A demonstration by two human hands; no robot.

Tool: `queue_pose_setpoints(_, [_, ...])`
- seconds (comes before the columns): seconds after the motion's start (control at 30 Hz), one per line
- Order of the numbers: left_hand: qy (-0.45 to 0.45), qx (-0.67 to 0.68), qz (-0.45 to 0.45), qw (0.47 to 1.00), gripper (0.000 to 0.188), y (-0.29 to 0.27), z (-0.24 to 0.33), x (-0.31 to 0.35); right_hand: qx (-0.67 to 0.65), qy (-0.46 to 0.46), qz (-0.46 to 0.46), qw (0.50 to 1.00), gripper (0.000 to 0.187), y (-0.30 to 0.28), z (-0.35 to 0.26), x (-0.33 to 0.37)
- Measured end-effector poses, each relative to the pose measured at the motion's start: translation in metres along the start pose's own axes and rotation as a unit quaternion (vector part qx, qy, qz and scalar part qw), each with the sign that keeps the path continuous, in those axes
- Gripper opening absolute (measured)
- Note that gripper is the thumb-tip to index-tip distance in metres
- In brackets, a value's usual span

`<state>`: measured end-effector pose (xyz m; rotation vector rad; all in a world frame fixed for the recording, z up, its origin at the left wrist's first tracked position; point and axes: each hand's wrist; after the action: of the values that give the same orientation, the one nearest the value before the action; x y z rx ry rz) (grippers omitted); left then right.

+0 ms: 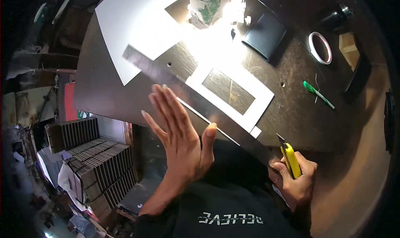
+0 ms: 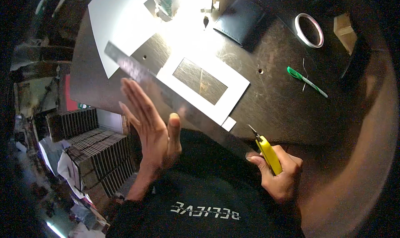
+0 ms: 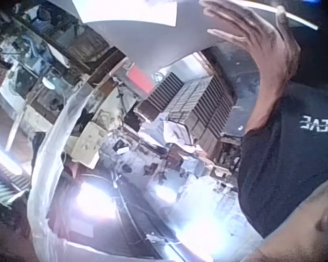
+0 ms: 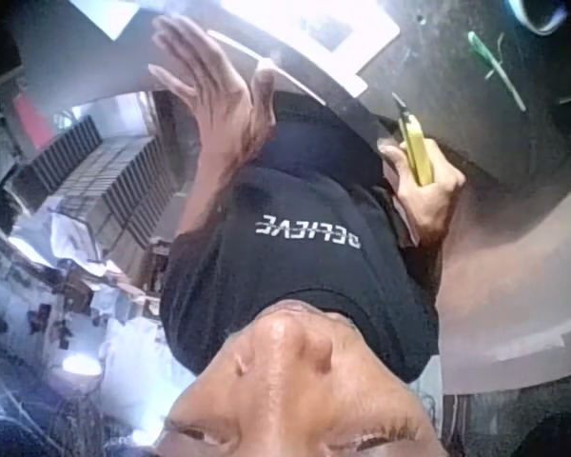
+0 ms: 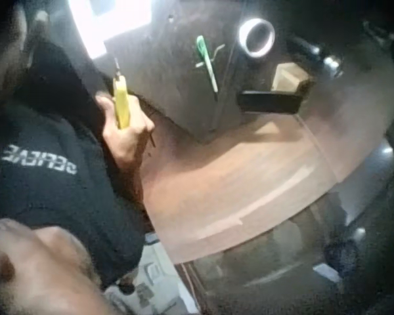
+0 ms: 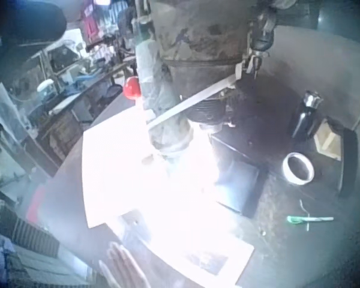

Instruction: The person measures and marks a paper frame using a ruler and a pen, trims it with a utility knife, and fits a small wallet into the opening. The person then holds a metal bottle and marks its lid with the pen.

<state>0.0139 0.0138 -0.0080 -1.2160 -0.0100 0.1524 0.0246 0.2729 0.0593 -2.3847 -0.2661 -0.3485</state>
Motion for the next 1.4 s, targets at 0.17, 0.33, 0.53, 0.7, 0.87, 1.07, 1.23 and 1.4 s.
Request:
queue_pose_setpoints(0.17, [-0.006, -0.092, -0.107, 0.990, 0.097, 0.006, 0.001, 0.001, 0.030, 0.021, -0.032, 0.999, 0.023, 0.005, 0.015, -0.001])
queue_pose_setpoints(0.33, [-0.001, -0.083, -0.099, 0.992, 0.097, 0.007, 0.001, 0.001, 0.007, -0.016, -0.007, 1.000, 0.022, 0.003, 0.014, -0.003])
queue_pose_setpoints(0.53, [0.006, -0.081, -0.092, 0.992, 0.094, 0.003, 0.002, -0.001, 0.009, -0.006, -0.040, 0.999, 0.023, 0.002, 0.014, -0.003])
queue_pose_setpoints(0.7, [0.000, -0.080, -0.101, 0.992, 0.097, 0.008, 0.001, -0.002, 0.015, -0.004, -0.047, 0.999, 0.024, 0.004, 0.017, -0.004])
queue_pose_setpoints(0.87, [0.000, -0.082, -0.106, 0.991, 0.098, 0.004, 0.002, 0.000, 0.004, -0.024, -0.026, 0.999, 0.024, 0.002, 0.016, -0.002])
queue_pose_setpoints(1.07, [0.000, -0.098, -0.105, 0.990, 0.099, 0.004, 0.002, -0.002, 0.008, -0.014, -0.058, 0.998, 0.023, -0.001, 0.012, -0.009])
queue_pose_setpoints(1.23, [0.001, -0.102, -0.116, 0.988, 0.098, 0.004, 0.004, -0.002, -0.007, 0.007, -0.051, 0.999, 0.024, -0.001, 0.011, -0.007])
queue_pose_setpoints(1.4, [0.000, -0.093, -0.120, 0.988, 0.097, 0.004, 0.003, -0.002, 0.006, -0.014, -0.031, 0.999, 0.022, 0.001, 0.009, -0.007])
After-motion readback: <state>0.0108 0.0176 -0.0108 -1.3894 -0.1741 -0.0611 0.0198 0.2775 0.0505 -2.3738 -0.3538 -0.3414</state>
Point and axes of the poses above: each hand's wrist, its own x-axis away from the middle knuckle, its own y-axis out of the palm, z = x × y, and after that the axes turned 6 degrees about -x, right-handed
